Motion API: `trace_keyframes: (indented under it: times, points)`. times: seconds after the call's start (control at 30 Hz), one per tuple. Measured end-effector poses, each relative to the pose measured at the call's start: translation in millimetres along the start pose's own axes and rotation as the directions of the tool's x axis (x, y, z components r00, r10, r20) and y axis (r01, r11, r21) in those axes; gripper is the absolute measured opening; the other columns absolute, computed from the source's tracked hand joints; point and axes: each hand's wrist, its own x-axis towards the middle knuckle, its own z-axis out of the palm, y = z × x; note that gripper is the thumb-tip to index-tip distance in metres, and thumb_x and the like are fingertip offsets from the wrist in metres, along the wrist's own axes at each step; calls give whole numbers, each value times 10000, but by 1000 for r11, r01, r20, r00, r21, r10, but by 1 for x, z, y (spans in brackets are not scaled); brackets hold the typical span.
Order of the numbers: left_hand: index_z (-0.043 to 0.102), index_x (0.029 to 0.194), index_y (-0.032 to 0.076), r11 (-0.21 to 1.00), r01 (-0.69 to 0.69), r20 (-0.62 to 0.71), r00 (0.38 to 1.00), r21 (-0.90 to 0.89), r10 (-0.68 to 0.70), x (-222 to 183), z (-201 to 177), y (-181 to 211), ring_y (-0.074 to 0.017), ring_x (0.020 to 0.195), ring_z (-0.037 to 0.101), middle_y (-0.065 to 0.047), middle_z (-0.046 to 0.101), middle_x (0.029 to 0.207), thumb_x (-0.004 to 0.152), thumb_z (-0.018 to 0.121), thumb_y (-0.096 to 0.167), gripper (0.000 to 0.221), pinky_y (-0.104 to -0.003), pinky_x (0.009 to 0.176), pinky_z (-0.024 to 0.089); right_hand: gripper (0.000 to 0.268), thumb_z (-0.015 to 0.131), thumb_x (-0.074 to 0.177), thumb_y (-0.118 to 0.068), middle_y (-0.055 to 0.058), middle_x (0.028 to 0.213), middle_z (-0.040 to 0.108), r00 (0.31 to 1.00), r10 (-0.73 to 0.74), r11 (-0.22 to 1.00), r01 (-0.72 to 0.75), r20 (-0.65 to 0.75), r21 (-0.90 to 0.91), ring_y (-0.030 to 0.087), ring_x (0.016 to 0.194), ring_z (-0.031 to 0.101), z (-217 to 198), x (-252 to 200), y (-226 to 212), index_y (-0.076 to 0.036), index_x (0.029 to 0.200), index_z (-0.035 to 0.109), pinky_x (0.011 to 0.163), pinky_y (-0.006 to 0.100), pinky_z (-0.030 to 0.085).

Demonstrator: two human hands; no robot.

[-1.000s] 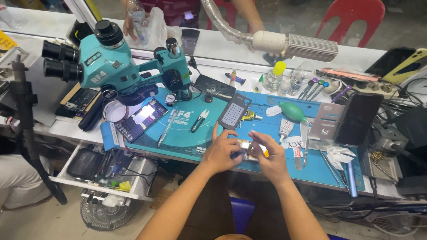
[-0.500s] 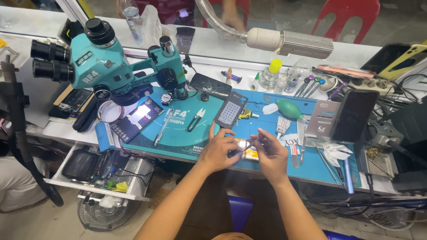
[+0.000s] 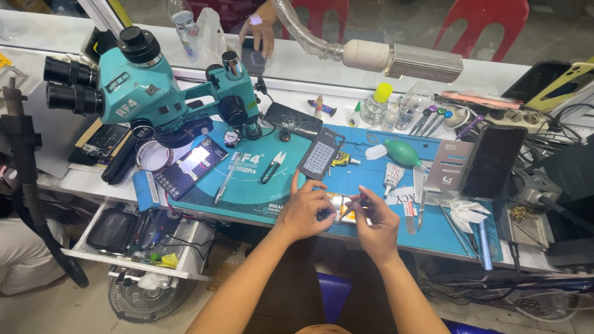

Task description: A technician is repairing a smartphone at a dedicated repair bench, using precision tools to manipulate internal components and then testing the device's touchscreen functionality.

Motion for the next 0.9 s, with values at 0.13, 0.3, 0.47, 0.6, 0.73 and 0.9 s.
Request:
trace_keyframes:
  times: [0.13,0.3,0.47,0.6,0.73,0.9]
  points:
    - [768,777,221,1000,-7,-1,1000,1,7,0,1,-1,-205,1138,637,31,740,805,761,782,316,98,-697,1204,135,398,659,908,57,126,999,783,1000,-8,1000,8,0,-23,250,894,774,0,-3,2,-53,1290,646,708,384,680]
    - [769,769,220,999,-32,-21,999,0,32,0,-1,0,-213,1111,649,23,740,786,757,781,308,90,-692,1193,154,379,674,890,67,122,959,789,997,-76,996,74,-25,-56,252,853,786,1,-4,-1,-33,1255,667,670,358,684]
    - [760,743,218,996,-74,-167,983,52,82,-4,4,-5,-234,1085,648,76,731,804,771,768,282,71,-752,1169,131,355,661,966,-5,110,1035,751,990,-133,978,139,47,-153,181,912,767,2,-14,5,-19,1318,617,801,291,637]
    - [816,848,147,976,-31,-232,969,214,81,10,-2,-15,-311,1181,603,-21,750,884,882,720,227,130,-800,1203,122,275,765,997,-54,62,982,761,911,-412,791,357,0,-496,159,808,720,6,-21,12,-34,1265,705,744,321,568]
    - [805,851,133,916,41,-198,979,398,42,32,-9,-36,-297,1191,567,-21,717,915,840,799,222,90,-804,1211,118,341,835,963,-67,16,939,762,854,-510,658,464,101,-593,137,762,694,5,-17,31,-56,1281,714,635,308,524]
    - [793,827,86,924,84,-33,996,374,-77,35,-18,-40,-376,1357,490,-113,717,1025,885,662,70,144,-792,1226,56,305,824,938,-25,119,1077,793,771,-605,537,579,199,-614,176,784,730,12,-19,24,-23,1225,719,665,313,560]
